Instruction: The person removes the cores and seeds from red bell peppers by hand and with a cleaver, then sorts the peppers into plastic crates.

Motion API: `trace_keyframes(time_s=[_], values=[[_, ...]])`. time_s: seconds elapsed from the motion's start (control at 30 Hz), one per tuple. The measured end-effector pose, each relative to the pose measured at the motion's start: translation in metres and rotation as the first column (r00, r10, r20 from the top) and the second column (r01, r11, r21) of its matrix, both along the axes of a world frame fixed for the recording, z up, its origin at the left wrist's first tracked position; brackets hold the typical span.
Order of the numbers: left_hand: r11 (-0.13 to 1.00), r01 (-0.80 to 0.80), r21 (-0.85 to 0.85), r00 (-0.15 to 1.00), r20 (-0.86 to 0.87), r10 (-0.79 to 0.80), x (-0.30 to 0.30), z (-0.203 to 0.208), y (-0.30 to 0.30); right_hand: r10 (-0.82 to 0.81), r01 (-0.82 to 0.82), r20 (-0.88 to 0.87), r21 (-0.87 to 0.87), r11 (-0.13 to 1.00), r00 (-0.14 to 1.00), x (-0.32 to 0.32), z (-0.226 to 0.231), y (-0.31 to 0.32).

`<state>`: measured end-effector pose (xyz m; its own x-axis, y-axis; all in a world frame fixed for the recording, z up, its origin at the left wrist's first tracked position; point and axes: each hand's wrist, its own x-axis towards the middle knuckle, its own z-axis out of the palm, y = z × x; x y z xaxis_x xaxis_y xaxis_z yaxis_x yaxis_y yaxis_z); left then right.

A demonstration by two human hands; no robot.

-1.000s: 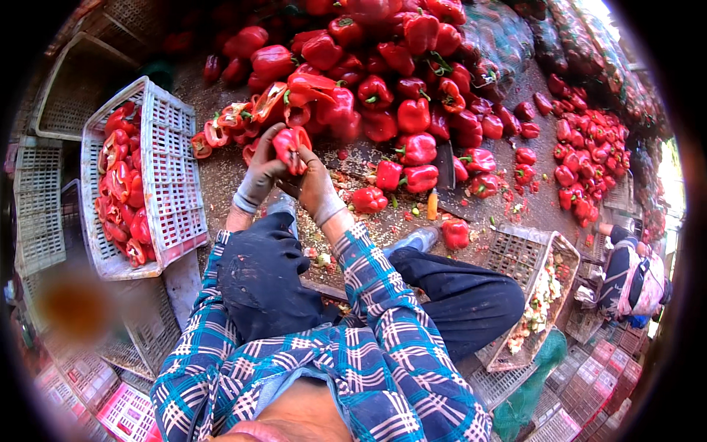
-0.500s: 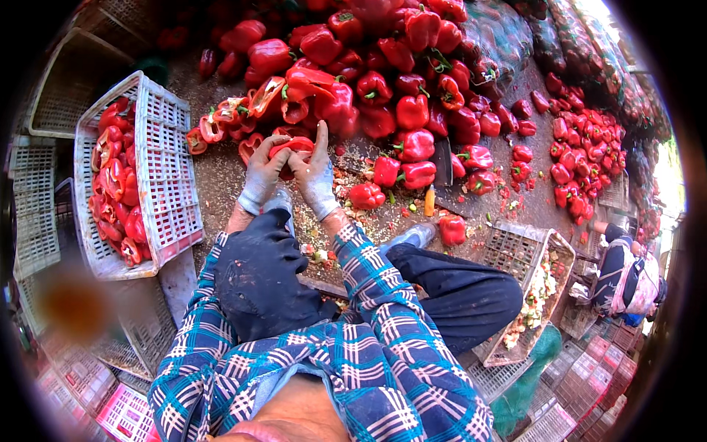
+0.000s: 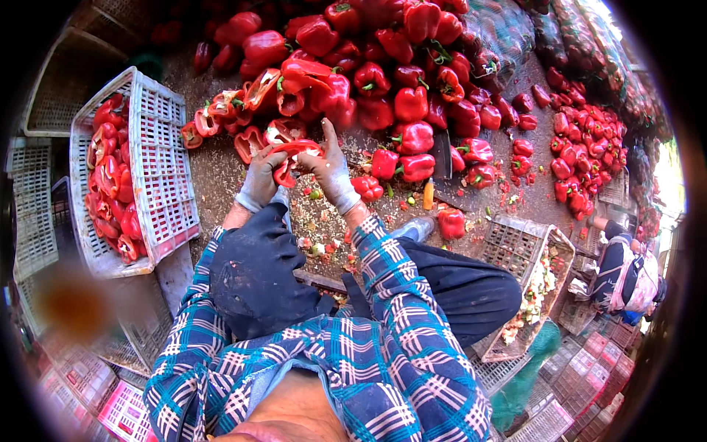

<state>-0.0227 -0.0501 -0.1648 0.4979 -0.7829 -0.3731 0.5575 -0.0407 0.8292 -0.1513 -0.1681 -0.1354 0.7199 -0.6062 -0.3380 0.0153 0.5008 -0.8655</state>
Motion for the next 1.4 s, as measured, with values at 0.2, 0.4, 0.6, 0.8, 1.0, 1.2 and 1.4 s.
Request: trace_keyframes(time_s=[0.2, 0.4, 0.6, 0.8, 1.0, 1.2, 1.4], values=[[0.994, 0.075, 0.081, 0.993, -0.1, -0.067, 0.004, -0.012, 0.004, 0.175, -0.174, 0.015, 0.202, 0.964, 0.985, -0.011, -0.01, -0.02], [0.968, 0.003, 0.251, 0.975, 0.215, -0.059, -0.006, -0.014, -0.001, -0.165, -0.14, -0.431, -0.591, 0.794, 0.887, -0.017, -0.055, -0.031], [0.948, -0.299, 0.105, 0.895, 0.376, 0.241, 0.036, 0.038, 0.03, 0.052, -0.056, -0.079, -0.048, 0.997, 0.996, -0.022, -0.022, -0.032], [0.551, -0.831, -0.076, -0.024, 0.995, 0.1, 0.179, 0.128, 0.146, 0.005, -0.051, 0.256, 0.174, 0.983, 0.967, -0.008, 0.022, -0.025], [0.919, -0.34, 0.199, 0.765, 0.627, 0.147, 0.122, 0.112, 0.131, 0.202, -0.185, 0.096, -0.161, 0.97, 0.975, 0.037, 0.064, 0.015], [0.943, 0.327, -0.056, 0.944, -0.022, -0.329, 0.053, 0.063, 0.052, 0.4, -0.278, -0.178, -0.938, 0.208, 0.899, 0.044, 0.077, 0.017], [0.994, 0.008, -0.108, 0.973, -0.231, -0.033, 0.03, 0.053, 0.04, 0.136, -0.101, -0.017, -0.762, 0.64, 0.991, 0.041, 0.062, 0.024]])
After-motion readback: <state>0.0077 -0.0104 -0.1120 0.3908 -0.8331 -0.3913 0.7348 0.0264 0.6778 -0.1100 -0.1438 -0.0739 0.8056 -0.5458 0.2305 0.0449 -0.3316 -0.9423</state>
